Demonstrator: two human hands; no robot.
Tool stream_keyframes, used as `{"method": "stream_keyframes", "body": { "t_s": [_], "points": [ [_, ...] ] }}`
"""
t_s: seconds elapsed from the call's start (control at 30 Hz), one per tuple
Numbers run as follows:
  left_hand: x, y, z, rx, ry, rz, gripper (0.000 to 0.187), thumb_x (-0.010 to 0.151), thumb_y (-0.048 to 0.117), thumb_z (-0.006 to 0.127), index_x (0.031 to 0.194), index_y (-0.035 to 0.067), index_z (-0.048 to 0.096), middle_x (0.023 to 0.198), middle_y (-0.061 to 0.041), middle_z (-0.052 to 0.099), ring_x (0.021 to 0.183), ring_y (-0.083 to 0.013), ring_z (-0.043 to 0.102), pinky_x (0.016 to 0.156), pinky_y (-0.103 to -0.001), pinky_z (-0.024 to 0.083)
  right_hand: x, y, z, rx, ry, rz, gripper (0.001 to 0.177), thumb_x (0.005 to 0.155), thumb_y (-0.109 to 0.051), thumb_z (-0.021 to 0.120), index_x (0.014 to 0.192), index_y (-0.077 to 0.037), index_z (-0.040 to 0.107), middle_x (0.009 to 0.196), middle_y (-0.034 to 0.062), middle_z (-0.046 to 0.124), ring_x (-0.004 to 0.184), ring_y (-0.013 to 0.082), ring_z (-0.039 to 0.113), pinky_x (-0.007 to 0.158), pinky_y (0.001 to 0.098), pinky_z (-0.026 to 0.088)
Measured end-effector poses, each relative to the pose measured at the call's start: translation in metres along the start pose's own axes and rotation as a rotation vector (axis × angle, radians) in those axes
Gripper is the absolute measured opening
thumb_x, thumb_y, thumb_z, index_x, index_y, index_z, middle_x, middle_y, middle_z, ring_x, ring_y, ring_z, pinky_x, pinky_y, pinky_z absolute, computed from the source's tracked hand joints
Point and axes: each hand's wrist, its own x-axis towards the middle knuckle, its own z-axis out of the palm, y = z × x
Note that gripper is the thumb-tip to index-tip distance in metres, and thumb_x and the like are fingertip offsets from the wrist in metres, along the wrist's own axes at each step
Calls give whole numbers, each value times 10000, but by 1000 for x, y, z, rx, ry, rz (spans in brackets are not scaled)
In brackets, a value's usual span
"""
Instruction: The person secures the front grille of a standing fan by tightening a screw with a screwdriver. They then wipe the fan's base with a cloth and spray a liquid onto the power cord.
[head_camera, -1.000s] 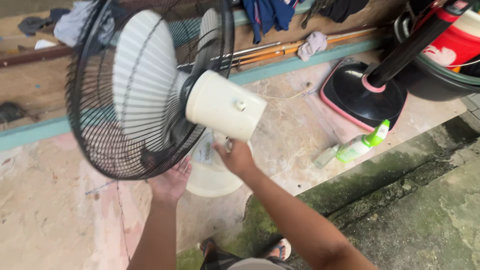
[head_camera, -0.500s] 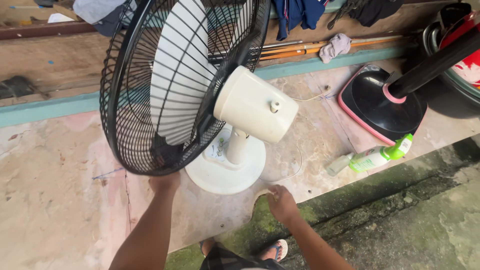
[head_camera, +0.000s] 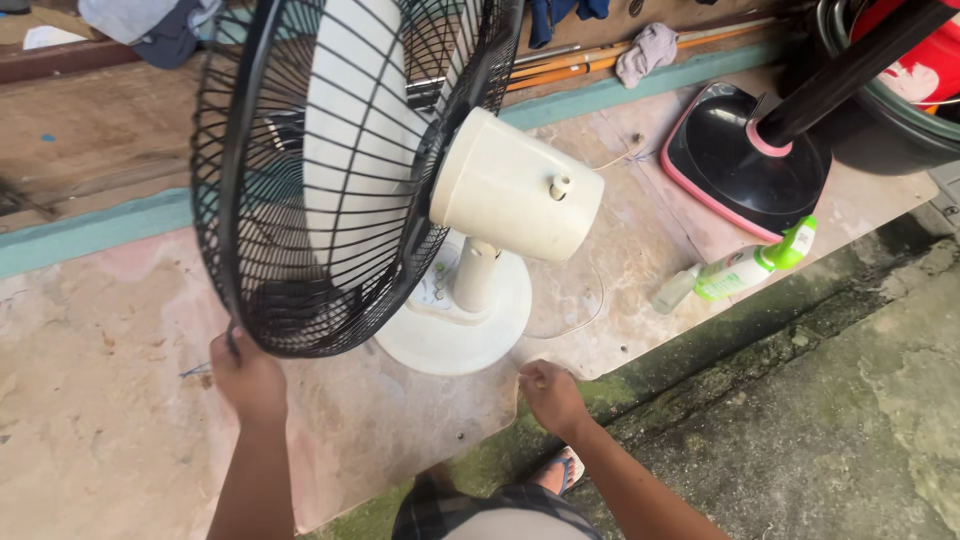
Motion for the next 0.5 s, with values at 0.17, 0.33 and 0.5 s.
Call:
{"method": "stream_keyframes", "body": {
  "t_s": [0.17,0.33,0.5],
  "points": [
    [-56,56,-53,-182,-31,-41,210,1060,164,515,998,-26,581,886,-98,582,801,-193,504,723,-325,409,-2,-58,21,154,-160,6,269,844,-181,619,1068,-33,637,943,128,697,863,254,696,776,352,556],
    [-80,44,-54,-96,-33,35,248,1048,173,446,1126,-30,566,1003,-130,585,930,-227,526,830,-337,427,-4,-109,53,82,-347,-159,355,832,-185,638,1154,-40,595,1005,122,678,927,241,671,813,346,542],
    [-95,52,-24,-128,-309,-349,475,1045,395,400,1234,-26,513,1178,-147,561,1043,-211,472,915,-352,358,-7,-117,74,184,-592,-257,499,805,-165,651,1278,-58,534,1152,107,634,1015,211,610,864,331,495]
  ]
}}
